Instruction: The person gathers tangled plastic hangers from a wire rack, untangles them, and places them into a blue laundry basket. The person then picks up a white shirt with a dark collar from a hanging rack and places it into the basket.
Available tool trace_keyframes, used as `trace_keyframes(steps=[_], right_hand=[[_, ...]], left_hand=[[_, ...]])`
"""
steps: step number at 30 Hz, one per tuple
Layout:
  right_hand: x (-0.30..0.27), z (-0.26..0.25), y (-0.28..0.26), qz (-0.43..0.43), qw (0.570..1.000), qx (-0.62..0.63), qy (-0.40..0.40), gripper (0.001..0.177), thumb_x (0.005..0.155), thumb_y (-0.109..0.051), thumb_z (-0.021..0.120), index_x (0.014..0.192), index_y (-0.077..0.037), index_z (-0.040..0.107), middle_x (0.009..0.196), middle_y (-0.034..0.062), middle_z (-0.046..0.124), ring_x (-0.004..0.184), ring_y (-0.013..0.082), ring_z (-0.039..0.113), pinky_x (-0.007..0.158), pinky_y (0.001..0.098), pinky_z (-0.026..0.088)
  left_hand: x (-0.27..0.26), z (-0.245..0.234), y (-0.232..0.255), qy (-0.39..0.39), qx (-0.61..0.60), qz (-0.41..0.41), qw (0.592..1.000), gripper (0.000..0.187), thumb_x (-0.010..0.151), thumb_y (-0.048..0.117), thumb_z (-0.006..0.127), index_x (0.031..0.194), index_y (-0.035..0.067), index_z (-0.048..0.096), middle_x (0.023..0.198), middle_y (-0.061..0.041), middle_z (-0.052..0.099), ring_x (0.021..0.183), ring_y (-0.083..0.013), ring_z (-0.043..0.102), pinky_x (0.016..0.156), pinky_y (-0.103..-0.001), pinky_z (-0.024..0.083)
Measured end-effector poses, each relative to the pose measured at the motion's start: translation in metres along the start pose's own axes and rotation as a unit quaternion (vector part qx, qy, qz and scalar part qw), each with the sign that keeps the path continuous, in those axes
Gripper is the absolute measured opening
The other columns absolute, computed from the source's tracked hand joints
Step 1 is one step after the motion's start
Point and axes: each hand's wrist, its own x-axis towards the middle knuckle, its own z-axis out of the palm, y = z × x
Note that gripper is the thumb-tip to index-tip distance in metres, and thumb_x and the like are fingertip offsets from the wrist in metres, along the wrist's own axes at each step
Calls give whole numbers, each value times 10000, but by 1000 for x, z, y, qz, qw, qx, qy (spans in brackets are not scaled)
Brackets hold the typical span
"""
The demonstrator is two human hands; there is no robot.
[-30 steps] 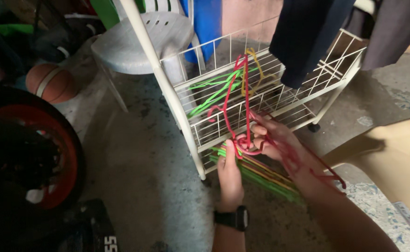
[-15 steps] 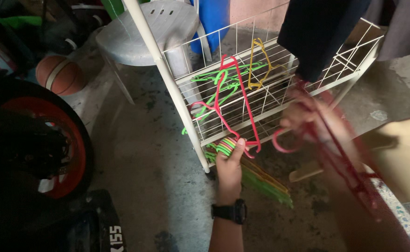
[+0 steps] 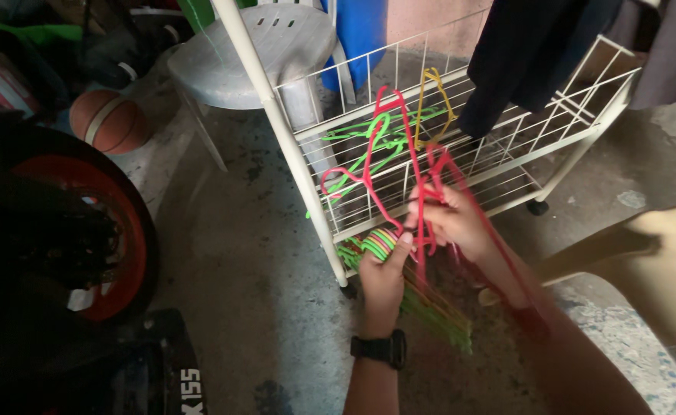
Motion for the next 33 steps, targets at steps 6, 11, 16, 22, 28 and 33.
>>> trace_keyframes(steps=[6,11,16,22,28,33], right_hand=[[25,2,-43,-70,996,-19,51,150,1062,-227,689,1164,-121,669,748,-48,602,529,31,498,469,250,463],[12,2,-129,-118,985,-90,90,191,999,-143,658,1188,-148,688,775,-106,519,621,11,471,491,230,349],[-10,-17,-159,-173,980,-97,31,156,1070,-90,665,1223,-78,691,778,-65,502,649,43,445,548,226,314],[-45,-32,-144,-149,968,-176,98,237,1044,-25,639,1278,-31,677,824,-48,556,740,85,529,664,262,407],[-63,-51,-117,-180,968,-148,88,251,1080,-6,586,1321,-9,659,804,-32,522,728,108,538,644,275,424],[-64,-54,-93,-243,957,-94,127,194,1094,24,587,1278,2,644,980,-25,622,751,109,552,610,272,415]], left_hand=[[7,-9,-16,86,5,-40,996,145,1029,172,763,1061,31,770,1018,-97,825,1048,-160,750,1033,-327,566],[4,-15,-5,68,0,-7,998,248,1044,164,766,902,-35,804,1131,-119,820,1138,-208,754,1066,-366,551],[3,-9,20,23,-14,-32,999,160,1010,161,726,1054,21,790,1495,-43,693,1161,-174,742,1062,-359,576],[-8,-6,14,-87,100,-26,991,474,1075,187,761,1509,84,600,1513,-235,708,1188,-181,714,1094,-350,561],[-13,-9,12,-192,416,259,850,578,942,373,868,1397,74,675,1588,-216,643,1273,-277,720,1212,-475,406],[-47,22,0,-199,486,258,811,853,993,386,815,1637,-57,474,1396,-97,725,1250,-298,687,1187,-547,402]])
